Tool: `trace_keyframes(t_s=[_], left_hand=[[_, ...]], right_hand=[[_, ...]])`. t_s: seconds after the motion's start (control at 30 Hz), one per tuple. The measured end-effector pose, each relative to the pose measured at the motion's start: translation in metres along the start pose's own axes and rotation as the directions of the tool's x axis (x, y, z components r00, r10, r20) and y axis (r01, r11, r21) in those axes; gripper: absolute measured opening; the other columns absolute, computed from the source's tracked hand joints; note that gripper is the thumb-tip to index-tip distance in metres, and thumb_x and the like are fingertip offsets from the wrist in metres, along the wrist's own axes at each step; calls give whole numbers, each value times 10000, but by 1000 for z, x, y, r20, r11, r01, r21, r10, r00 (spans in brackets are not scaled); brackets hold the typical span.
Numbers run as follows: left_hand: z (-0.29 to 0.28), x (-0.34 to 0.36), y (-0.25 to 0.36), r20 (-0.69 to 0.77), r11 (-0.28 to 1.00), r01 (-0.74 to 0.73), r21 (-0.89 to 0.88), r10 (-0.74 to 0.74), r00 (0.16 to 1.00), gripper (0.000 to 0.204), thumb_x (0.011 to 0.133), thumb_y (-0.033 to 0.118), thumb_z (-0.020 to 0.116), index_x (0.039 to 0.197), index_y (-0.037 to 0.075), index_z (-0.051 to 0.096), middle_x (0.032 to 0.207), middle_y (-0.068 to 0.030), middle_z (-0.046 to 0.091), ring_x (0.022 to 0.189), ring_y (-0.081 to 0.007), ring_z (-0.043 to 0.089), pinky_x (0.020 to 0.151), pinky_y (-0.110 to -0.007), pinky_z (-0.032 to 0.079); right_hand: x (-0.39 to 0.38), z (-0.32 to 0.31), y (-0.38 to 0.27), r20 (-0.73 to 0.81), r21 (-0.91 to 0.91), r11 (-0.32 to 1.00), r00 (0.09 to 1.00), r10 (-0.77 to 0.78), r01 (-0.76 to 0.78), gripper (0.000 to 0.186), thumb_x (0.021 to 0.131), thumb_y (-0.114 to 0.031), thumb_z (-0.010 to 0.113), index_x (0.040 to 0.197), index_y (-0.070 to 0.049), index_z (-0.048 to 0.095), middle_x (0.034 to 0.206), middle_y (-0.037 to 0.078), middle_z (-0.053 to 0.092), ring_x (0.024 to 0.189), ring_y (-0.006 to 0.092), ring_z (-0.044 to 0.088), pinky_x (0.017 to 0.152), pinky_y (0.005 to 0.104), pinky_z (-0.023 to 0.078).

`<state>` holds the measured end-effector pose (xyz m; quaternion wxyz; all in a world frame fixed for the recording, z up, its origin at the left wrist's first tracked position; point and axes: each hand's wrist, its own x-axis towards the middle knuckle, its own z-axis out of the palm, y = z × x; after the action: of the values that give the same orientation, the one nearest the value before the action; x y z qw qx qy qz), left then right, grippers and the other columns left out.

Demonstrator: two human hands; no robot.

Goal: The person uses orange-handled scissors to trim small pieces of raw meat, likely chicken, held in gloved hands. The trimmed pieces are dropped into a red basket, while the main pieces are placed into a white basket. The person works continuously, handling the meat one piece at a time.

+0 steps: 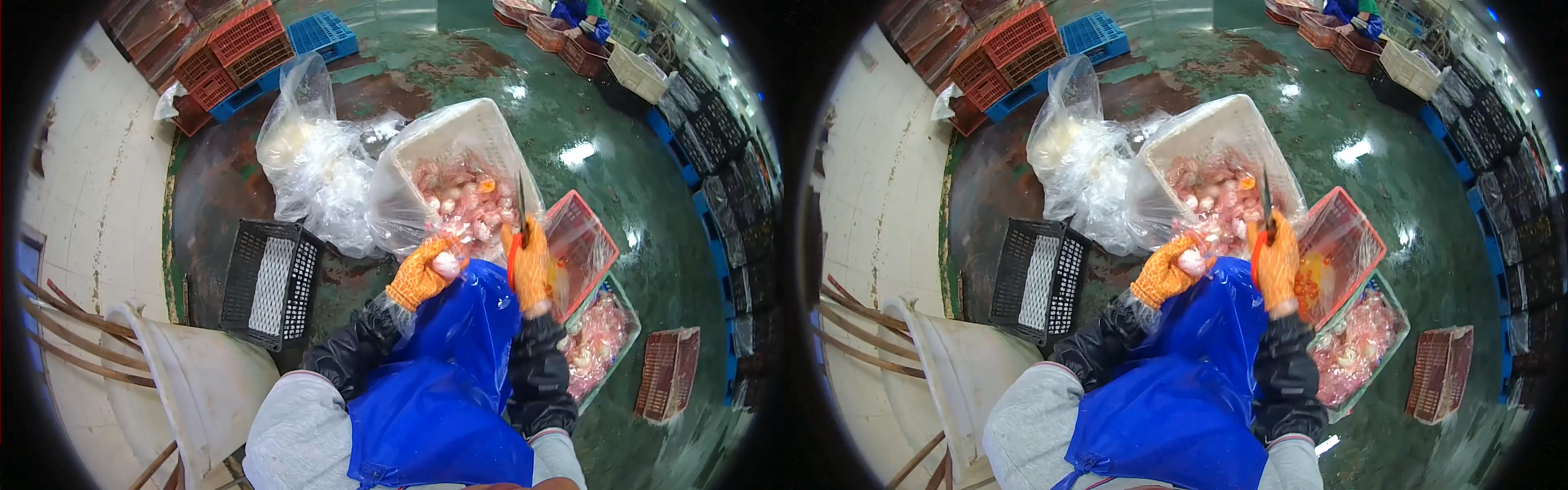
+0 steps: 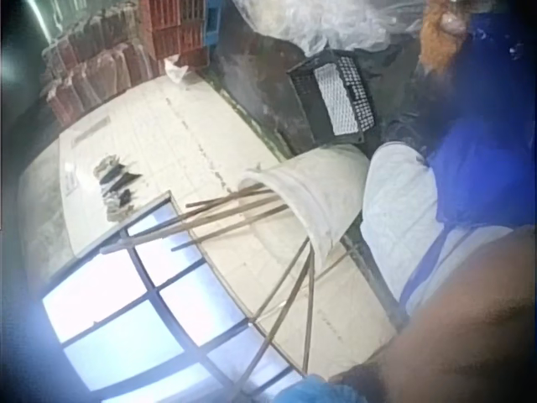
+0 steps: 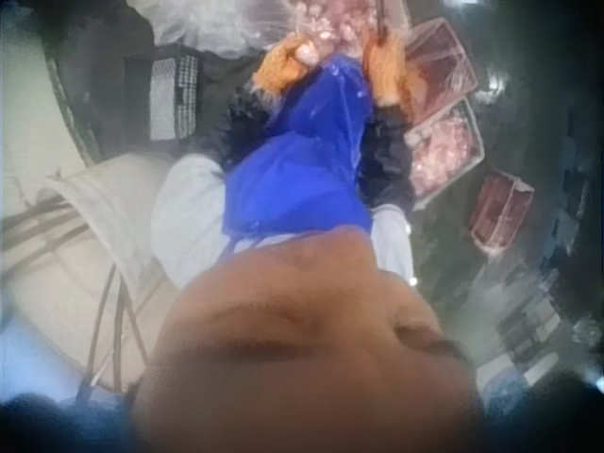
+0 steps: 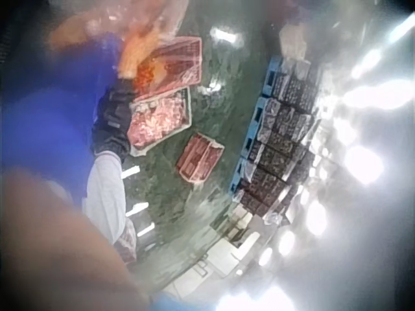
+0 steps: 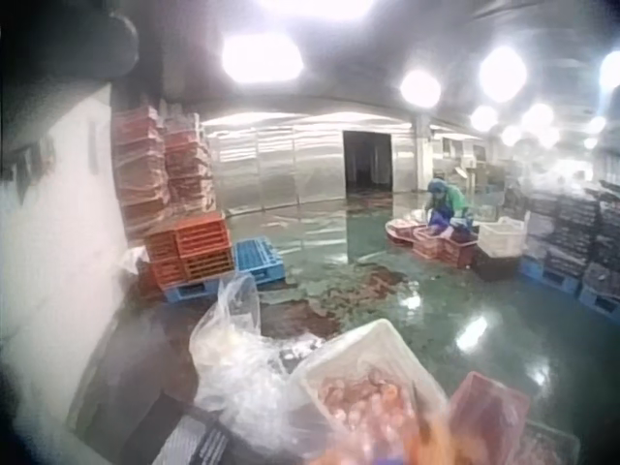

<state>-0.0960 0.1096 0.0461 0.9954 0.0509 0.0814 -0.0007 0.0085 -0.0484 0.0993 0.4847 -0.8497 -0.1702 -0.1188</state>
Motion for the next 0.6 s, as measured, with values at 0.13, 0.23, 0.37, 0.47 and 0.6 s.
trace_keyframes(t_s=[0.13, 0.23, 0.37, 0.47, 0.6], left_hand=[[-5, 41, -16, 21, 957, -251, 146, 251, 968, 210, 839, 118, 534, 1027, 23, 535, 1017, -124, 570, 934, -244, 553, 821, -404, 467], [28, 52, -47, -87, 936, -302, 184, 321, 943, 122, 848, 95, 516, 958, 50, 543, 893, -99, 582, 803, -202, 574, 694, -330, 504], [-6, 59, -59, 79, 956, -256, 146, 247, 966, 249, 808, 80, 516, 1035, -14, 558, 1014, -146, 582, 864, -244, 578, 782, -404, 496], [17, 42, -69, 60, 953, -168, 254, 157, 986, 263, 831, 123, 521, 1041, -32, 550, 1020, -150, 584, 896, -249, 582, 791, -382, 491], [44, 31, -94, 162, 869, -47, 493, -38, 986, 304, 864, 228, 516, 1013, -34, 560, 885, -113, 605, 839, -202, 586, 741, -305, 485]], right_hand=[[-49, -20, -34, -89, 21, 996, 993, -80, 82, 459, 751, -173, 680, 1150, -17, 516, 928, 127, 588, 789, 242, 565, 684, 338, 450], [-72, -19, -34, -5, -115, 993, 1000, -25, 24, 419, 750, -113, 680, 1139, -61, 534, 819, 54, 559, 698, 141, 503, 601, 269, 418], [-86, -14, 4, 57, 107, 975, 980, 190, -196, 331, 786, -149, 654, 1089, -67, 548, 774, 18, 524, 676, 94, 484, 578, 240, 415], [-86, -28, 22, 52, 490, 780, 906, 419, -389, 293, 815, -125, 622, 1082, -43, 534, 778, -14, 513, 659, 90, 481, 581, 227, 428], [-81, -35, 25, 189, 579, 676, 881, 433, -456, 327, 822, -91, 606, 1124, -34, 496, 826, -4, 533, 710, 77, 480, 632, 219, 420]])
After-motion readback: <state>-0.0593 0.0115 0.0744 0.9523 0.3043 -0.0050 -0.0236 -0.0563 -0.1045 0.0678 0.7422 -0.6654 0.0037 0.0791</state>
